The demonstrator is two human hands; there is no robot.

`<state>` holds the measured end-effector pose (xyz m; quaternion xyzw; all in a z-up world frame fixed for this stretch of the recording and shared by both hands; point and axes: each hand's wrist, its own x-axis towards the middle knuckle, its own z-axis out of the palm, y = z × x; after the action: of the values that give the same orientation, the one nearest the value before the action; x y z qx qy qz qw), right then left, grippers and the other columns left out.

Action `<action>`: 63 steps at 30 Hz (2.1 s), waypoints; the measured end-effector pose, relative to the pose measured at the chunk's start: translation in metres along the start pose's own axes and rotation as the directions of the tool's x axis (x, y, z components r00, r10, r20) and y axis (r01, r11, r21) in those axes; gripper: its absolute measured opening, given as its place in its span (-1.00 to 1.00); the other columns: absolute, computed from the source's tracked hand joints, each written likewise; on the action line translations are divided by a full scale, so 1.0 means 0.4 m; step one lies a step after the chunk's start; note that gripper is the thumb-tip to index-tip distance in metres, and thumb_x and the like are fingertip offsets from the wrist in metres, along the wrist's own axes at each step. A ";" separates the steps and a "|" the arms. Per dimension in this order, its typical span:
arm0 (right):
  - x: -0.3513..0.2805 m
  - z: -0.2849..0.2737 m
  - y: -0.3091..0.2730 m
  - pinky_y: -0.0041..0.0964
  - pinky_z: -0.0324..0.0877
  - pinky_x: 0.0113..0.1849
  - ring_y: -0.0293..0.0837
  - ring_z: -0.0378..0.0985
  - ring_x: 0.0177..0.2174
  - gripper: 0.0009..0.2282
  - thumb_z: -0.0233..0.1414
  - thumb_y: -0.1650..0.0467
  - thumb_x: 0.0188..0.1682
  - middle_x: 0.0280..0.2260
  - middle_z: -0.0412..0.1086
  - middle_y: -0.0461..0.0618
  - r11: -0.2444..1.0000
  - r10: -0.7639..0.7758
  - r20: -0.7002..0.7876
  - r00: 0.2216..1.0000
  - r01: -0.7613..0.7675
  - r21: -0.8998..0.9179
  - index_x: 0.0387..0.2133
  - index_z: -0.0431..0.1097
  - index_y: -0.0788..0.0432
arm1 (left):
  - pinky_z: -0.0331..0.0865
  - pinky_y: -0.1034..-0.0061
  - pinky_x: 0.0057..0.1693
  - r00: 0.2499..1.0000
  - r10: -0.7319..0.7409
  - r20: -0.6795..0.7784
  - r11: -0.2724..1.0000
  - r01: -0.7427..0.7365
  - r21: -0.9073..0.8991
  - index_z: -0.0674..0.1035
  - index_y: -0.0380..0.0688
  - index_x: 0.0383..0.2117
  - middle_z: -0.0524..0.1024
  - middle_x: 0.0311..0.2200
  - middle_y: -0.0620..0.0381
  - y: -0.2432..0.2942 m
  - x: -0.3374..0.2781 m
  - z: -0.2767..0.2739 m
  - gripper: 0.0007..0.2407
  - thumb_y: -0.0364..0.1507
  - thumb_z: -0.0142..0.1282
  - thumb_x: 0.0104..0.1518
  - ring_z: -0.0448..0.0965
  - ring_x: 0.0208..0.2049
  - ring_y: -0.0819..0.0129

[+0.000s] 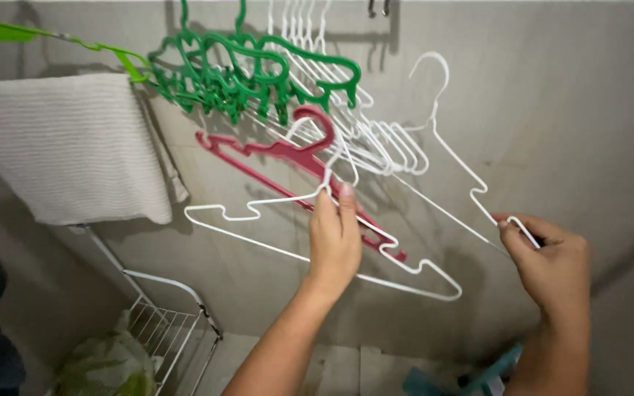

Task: The person organizes a collection of white, green, and red plastic hangers on a wall-mounted rack in a bathroom. They remove hangers from a pile, separate them by color, and hang them on the rack. The person also adjusts towels hanging on a nearby drying rack.

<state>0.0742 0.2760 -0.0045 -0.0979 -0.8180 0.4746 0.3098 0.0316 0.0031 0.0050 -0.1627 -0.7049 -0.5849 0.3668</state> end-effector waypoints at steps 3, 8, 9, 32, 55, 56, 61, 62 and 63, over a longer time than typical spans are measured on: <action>0.057 0.021 -0.033 -0.40 0.23 -0.46 -0.37 0.33 -0.51 -0.81 0.16 0.35 0.03 -0.55 0.43 -0.18 0.992 -0.115 0.040 0.993 0.113 0.063 -0.17 0.61 0.15 | 0.39 0.36 -0.32 1.000 -0.002 0.006 0.998 0.002 0.061 0.43 -0.28 -0.27 0.52 -0.52 0.05 -0.015 0.020 0.017 -0.69 -0.24 -0.18 0.43 0.54 -0.49 0.29; 0.132 0.070 -0.146 -0.38 0.13 -0.49 -0.36 0.25 -0.55 -0.83 0.15 0.34 0.08 -0.59 0.36 -0.18 0.973 -0.212 0.085 0.974 0.202 0.114 -0.17 0.62 0.14 | 0.42 0.44 -0.43 0.991 -0.125 0.053 0.992 0.126 -0.015 0.41 -0.26 -0.32 0.49 -0.56 0.07 -0.005 0.057 0.026 -0.67 -0.20 -0.20 0.40 0.53 -0.62 0.37; 0.137 0.078 -0.162 -0.38 0.11 -0.52 -0.36 0.24 -0.56 -0.83 0.16 0.35 0.05 -0.59 0.38 -0.20 0.967 -0.227 0.094 0.969 0.213 0.137 -0.19 0.62 0.14 | 0.43 0.45 -0.44 0.989 -0.135 0.059 0.990 0.137 -0.033 0.41 -0.26 -0.32 0.49 -0.57 0.07 -0.008 0.057 0.028 -0.67 -0.19 -0.20 0.39 0.53 -0.63 0.37; 0.266 0.254 -0.253 -0.45 0.17 -0.49 -0.42 0.28 -0.56 -0.83 0.14 0.37 0.02 -0.54 0.45 -0.24 0.930 -0.262 0.298 0.918 0.158 0.332 -0.22 0.60 0.22 | 0.44 0.49 -0.45 0.971 -0.232 0.065 0.972 0.234 -0.024 0.45 -0.26 -0.32 0.52 -0.57 0.11 -0.027 0.053 -0.006 -0.67 -0.19 -0.15 0.38 0.55 -0.63 0.42; -0.239 0.288 0.053 -0.29 0.42 -0.19 -0.20 0.55 -0.26 -0.66 0.00 0.21 0.01 -0.33 0.58 -0.09 0.871 0.071 0.736 0.673 -0.402 0.283 -0.09 0.55 0.15 | 0.44 0.42 -0.20 0.949 -0.285 0.136 0.952 0.297 -0.076 0.49 -0.27 -0.13 0.45 -0.32 0.00 -0.165 -0.119 -0.146 -0.69 -0.22 -0.08 0.36 0.50 -0.36 0.31; -0.276 0.297 0.062 -0.32 0.41 -0.21 -0.23 0.48 -0.32 -0.68 0.03 0.25 0.03 -0.37 0.52 -0.11 0.884 0.084 0.730 0.679 -0.388 0.260 -0.09 0.56 0.18 | 0.45 0.46 -0.25 0.926 -0.342 0.163 0.921 0.365 -0.140 0.48 -0.26 -0.12 0.46 -0.34 0.03 -0.162 -0.130 -0.159 -0.71 -0.24 -0.07 0.35 0.50 -0.42 0.36; -0.412 0.289 0.069 -0.38 0.23 -0.38 -0.26 0.25 -0.46 -0.72 0.06 0.30 0.07 -0.46 0.36 -0.18 0.857 0.167 0.693 0.701 -0.451 0.250 -0.09 0.59 0.21 | 0.47 0.54 -0.33 0.879 -0.381 0.286 0.876 0.442 -0.194 0.53 -0.25 -0.11 0.53 -0.42 0.11 -0.152 -0.175 -0.212 -0.73 -0.26 -0.04 0.33 0.52 -0.49 0.48; -0.437 0.284 0.072 -0.34 0.11 -0.42 -0.23 0.15 -0.48 -0.72 0.09 0.33 0.10 -0.48 0.26 -0.14 0.853 0.208 0.685 0.698 -0.472 0.222 -0.03 0.60 0.24 | 0.45 0.52 -0.35 0.847 -0.423 0.322 0.863 0.485 -0.140 0.53 -0.24 -0.13 0.54 -0.46 0.11 -0.140 -0.182 -0.225 -0.73 -0.26 -0.02 0.31 0.52 -0.53 0.45; -0.454 0.279 0.075 -0.31 0.00 -0.46 -0.19 0.05 -0.49 -0.72 0.12 0.37 0.14 -0.51 0.16 -0.10 0.850 0.246 0.673 0.698 -0.489 0.196 0.02 0.60 0.28 | 0.43 0.51 -0.36 0.813 -0.460 0.356 0.850 0.519 -0.087 0.54 -0.23 -0.14 0.55 -0.51 0.11 -0.130 -0.183 -0.232 -0.74 -0.26 -0.01 0.30 0.52 -0.56 0.42</action>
<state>0.1464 0.1296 -0.1447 -0.0407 -0.7342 0.6741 -0.0700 0.0774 -0.0837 -0.0793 -0.1007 -0.7173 -0.6862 0.0670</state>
